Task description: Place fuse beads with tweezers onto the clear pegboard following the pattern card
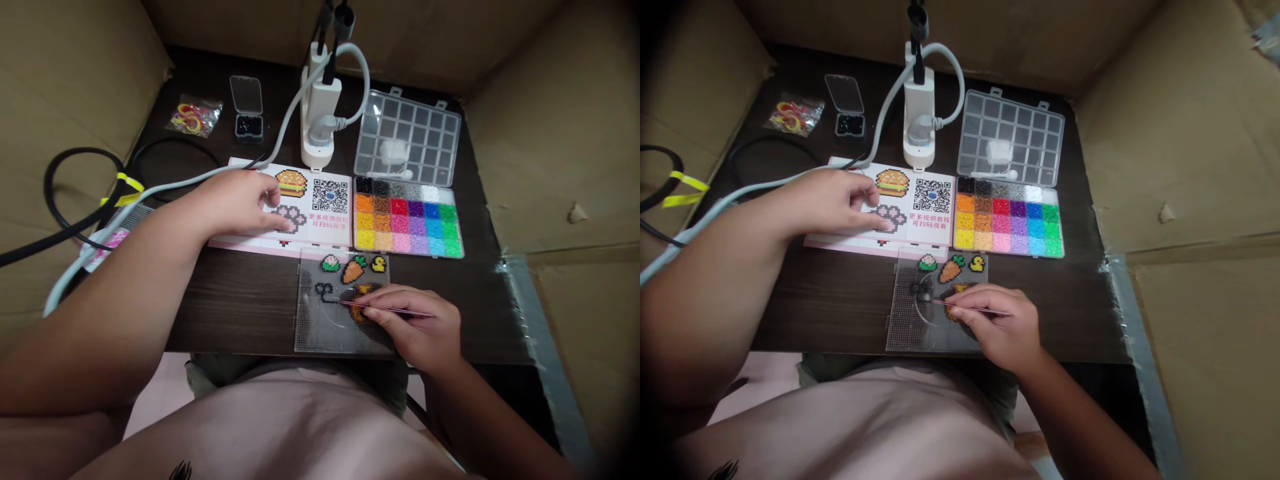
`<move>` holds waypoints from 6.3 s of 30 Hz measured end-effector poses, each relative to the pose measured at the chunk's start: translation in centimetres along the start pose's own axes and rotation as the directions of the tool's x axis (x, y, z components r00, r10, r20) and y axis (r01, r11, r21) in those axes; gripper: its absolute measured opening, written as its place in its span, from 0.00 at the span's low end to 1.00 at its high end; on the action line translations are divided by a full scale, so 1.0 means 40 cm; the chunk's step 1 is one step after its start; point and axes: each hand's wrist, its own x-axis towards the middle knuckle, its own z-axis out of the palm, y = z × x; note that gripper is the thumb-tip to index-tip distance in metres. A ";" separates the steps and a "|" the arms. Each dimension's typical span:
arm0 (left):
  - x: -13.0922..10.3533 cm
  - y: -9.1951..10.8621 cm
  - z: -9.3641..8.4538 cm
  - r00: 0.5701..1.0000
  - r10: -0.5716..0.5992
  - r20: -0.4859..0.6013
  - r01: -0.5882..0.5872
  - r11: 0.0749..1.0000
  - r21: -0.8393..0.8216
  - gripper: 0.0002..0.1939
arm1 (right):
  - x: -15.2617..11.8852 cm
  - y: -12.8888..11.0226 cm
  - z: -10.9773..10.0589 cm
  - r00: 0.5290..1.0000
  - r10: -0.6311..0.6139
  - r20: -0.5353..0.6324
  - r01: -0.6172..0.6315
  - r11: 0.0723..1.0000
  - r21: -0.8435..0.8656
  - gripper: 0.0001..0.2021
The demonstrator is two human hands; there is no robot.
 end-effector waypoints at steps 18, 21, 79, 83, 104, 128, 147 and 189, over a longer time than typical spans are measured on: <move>0.020 -0.022 0.013 0.998 0.040 -0.051 -0.041 0.999 -0.024 0.26 | 0.005 0.004 0.005 0.998 -0.059 0.004 0.059 0.998 -0.002 0.08; 0.020 -0.022 0.012 0.998 0.040 -0.048 -0.041 0.999 -0.011 0.26 | 0.005 0.002 0.003 0.999 -0.047 -0.009 0.047 0.999 0.002 0.08; 0.013 -0.015 -0.001 0.999 0.030 -0.014 -0.030 1.000 0.004 0.27 | 0.029 0.027 -0.070 0.948 0.252 -0.196 -0.056 0.736 0.675 0.06; 0.014 -0.016 0.001 0.999 0.033 -0.018 -0.033 0.999 0.009 0.27 | 0.030 0.024 -0.078 0.948 0.249 -0.198 -0.039 0.708 0.705 0.08; 0.015 -0.016 0.001 0.999 0.035 -0.020 -0.035 0.999 0.015 0.27 | 0.021 0.032 -0.089 0.992 0.123 0.020 -0.047 0.218 0.975 0.05; 0.020 -0.050 0.012 0.998 0.068 -0.011 -0.069 0.969 -0.237 0.13 | 0.038 0.040 -0.081 0.998 0.024 0.066 -0.063 -0.089 0.994 0.05; 0.030 -0.054 0.021 1.000 -0.004 -0.024 -0.005 0.933 -0.359 0.06 | 0.044 0.040 -0.067 0.996 0.037 0.083 -0.071 -0.263 0.962 0.04; 0.025 -0.023 0.020 0.990 -0.047 -0.130 0.031 0.992 -0.118 0.15 | 0.045 0.037 -0.082 0.993 0.024 0.117 -0.112 -0.135 0.984 0.06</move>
